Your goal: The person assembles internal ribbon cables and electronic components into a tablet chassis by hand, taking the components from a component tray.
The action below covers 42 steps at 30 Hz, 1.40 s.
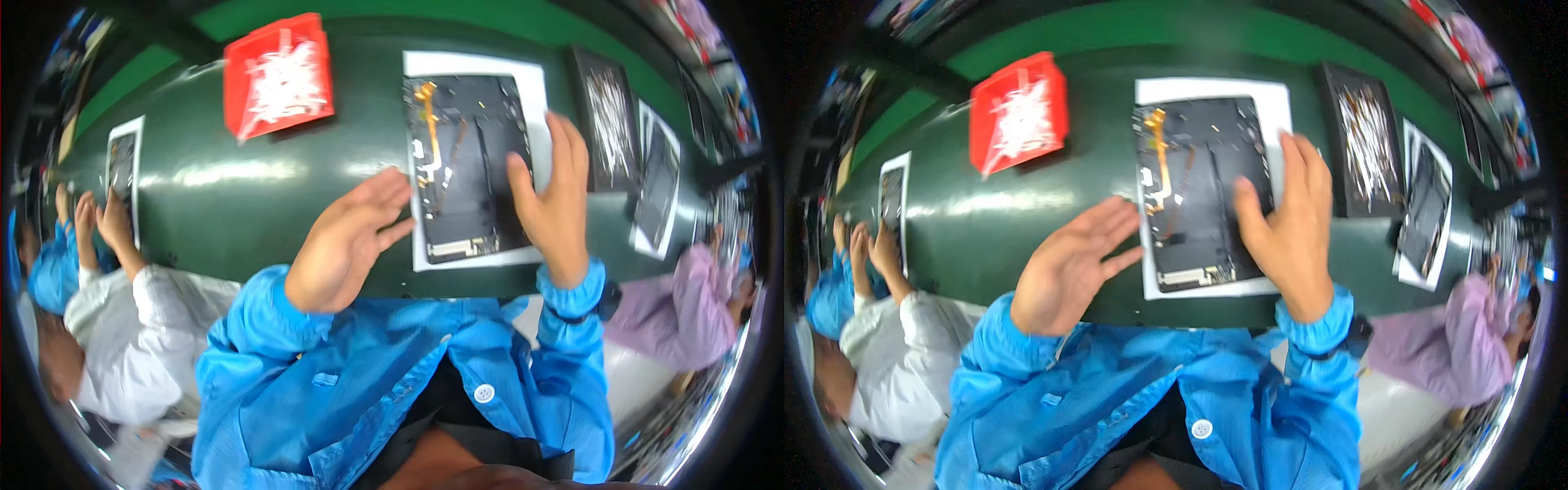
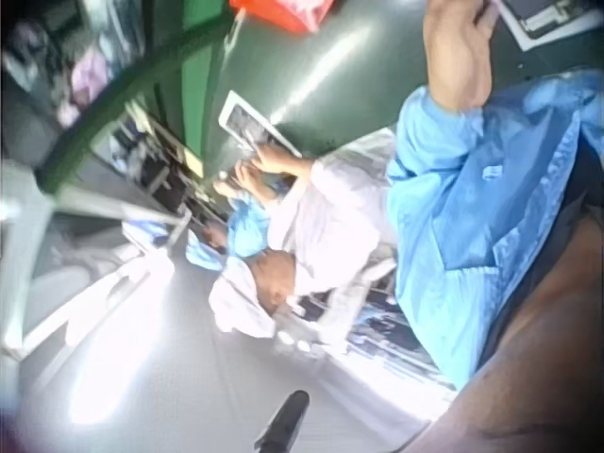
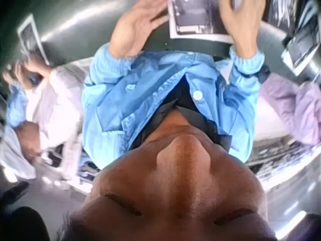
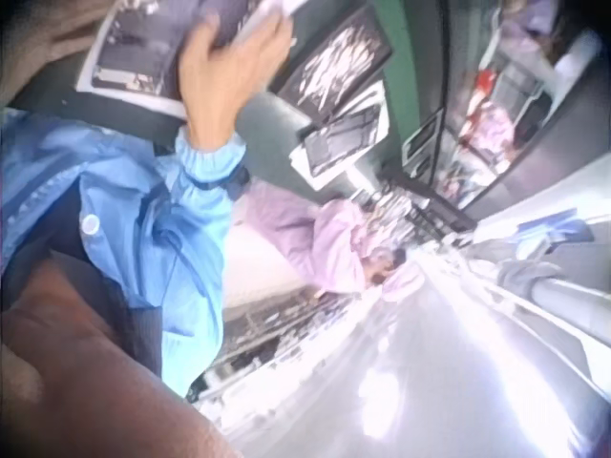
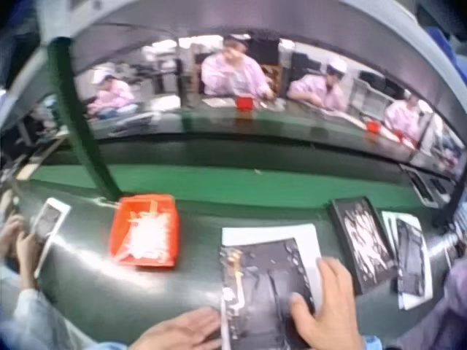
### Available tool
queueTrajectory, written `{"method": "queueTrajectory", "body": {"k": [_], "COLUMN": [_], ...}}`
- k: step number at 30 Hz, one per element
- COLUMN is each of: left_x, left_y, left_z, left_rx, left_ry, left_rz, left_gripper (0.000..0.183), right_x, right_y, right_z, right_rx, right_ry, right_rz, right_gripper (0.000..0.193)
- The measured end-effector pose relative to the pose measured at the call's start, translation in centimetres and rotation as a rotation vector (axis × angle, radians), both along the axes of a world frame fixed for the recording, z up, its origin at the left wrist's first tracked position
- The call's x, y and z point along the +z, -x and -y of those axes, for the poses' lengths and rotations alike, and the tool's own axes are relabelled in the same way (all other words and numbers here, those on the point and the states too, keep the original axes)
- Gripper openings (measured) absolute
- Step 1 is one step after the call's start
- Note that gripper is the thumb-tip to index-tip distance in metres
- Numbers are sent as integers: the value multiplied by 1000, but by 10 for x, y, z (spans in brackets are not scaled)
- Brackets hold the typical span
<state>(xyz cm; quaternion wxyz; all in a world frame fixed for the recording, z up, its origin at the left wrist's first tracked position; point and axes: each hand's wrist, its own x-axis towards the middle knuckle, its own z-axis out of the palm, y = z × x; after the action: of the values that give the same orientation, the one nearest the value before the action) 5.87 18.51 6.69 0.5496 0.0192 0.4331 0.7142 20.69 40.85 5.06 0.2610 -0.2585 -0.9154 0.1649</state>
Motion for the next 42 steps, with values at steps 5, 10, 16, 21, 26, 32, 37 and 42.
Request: {"method": "queueTrajectory", "body": {"k": [5, 10, 16, 21, 26, 32, 37, 42], "left_x": [-21, -44, -56, -39, -9, -39, -102, -113], "left_y": [41, 29, 9, -7, 33, 146, 252, 274], "left_z": [-13, -27, -25, -2, 80, 194, 241, 229], "left_rx": [-153, -282, 24, 154, 613, 826, 675, 512], "left_ry": [59, 73, 183, -89, 147, 339, 521, 426], "left_rz": [228, -225, -964, -541, -1067, -910, -928, -869], "left_gripper": [27, 51, 48, 39, 38, 50, 40, 39], "right_x": [-21, -35, -39, -19, 7, 9, 16, 21], "right_y": [-14, -12, -9, 7, 3, -10, -73, -167], "right_z": [27, 38, 38, 74, 89, 0, -70, -116], "right_rx": [-62, -29, -35, 71, 176, 213, -182, -466], "right_ry": [-52, -10, 153, 244, 3, -129, -404, -284], "right_rz": [146, 56, -50, -134, -326, -157, 57, 451], "right_gripper": [51, 47, 34, 30, 30, 30, 32, 50]}}
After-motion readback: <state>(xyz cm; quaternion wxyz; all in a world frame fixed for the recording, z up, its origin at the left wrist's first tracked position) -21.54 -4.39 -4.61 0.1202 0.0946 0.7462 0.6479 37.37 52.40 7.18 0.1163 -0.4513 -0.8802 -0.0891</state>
